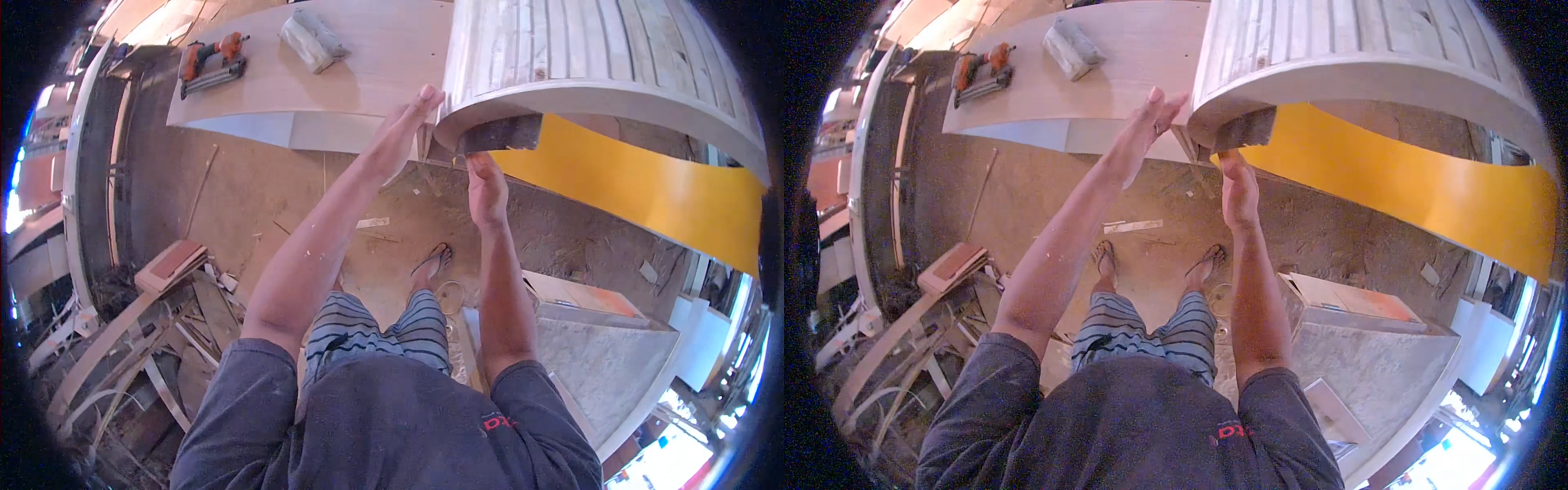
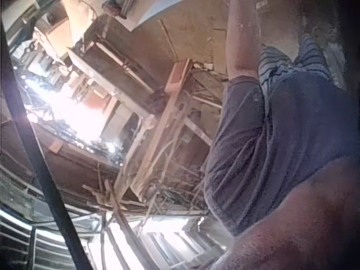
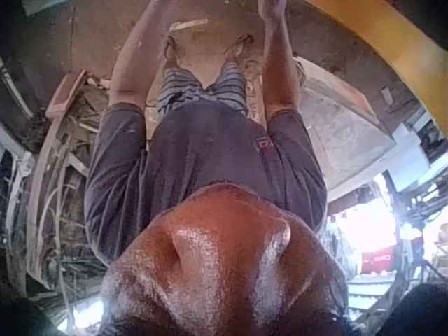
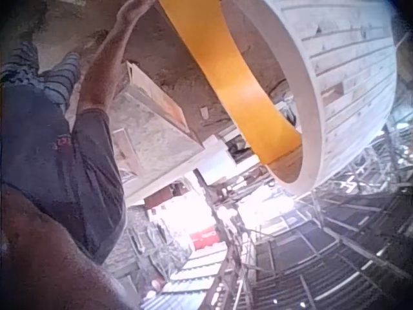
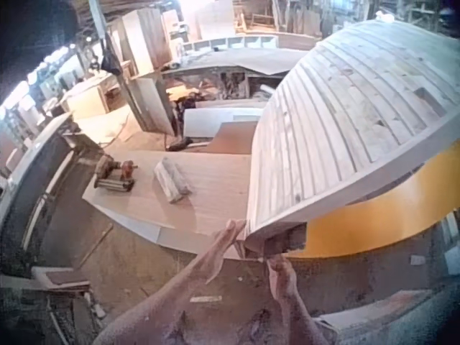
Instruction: The person applies adhesive from a bottle to the edge of a curved wooden structure and then presses a yellow laminate strip onto the surface by hand.
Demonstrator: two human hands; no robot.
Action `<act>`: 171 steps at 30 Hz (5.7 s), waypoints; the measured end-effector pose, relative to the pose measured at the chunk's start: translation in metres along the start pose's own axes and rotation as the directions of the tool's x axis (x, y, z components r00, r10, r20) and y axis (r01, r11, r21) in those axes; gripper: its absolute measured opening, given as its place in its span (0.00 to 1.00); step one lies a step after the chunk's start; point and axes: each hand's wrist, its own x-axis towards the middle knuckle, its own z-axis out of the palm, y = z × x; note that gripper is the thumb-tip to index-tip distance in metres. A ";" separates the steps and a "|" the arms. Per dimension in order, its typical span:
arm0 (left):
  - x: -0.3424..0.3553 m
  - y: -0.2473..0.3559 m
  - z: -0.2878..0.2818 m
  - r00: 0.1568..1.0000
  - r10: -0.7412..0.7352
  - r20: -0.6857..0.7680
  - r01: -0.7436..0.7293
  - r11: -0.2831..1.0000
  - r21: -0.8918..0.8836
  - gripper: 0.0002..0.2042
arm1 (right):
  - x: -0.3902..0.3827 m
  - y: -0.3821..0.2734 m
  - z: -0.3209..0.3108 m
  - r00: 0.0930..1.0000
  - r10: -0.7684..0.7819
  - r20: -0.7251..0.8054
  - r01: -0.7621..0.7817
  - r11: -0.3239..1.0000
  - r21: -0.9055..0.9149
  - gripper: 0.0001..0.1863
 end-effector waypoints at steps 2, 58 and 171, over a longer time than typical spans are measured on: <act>0.000 -0.009 0.000 0.999 -0.052 -0.015 0.052 0.998 -0.022 0.46 | 0.004 0.017 -0.033 0.996 0.055 0.074 -0.049 0.995 -0.082 0.21; -0.006 -0.068 -0.060 0.934 0.087 0.346 -0.158 0.970 0.183 0.45 | 0.020 0.111 -0.073 0.921 -0.384 0.064 0.212 0.358 -0.909 0.34; 0.004 -0.062 0.054 0.961 0.268 -0.069 -0.144 0.697 0.702 0.14 | 0.023 0.089 -0.065 0.877 -0.455 0.151 0.334 0.355 -0.873 0.27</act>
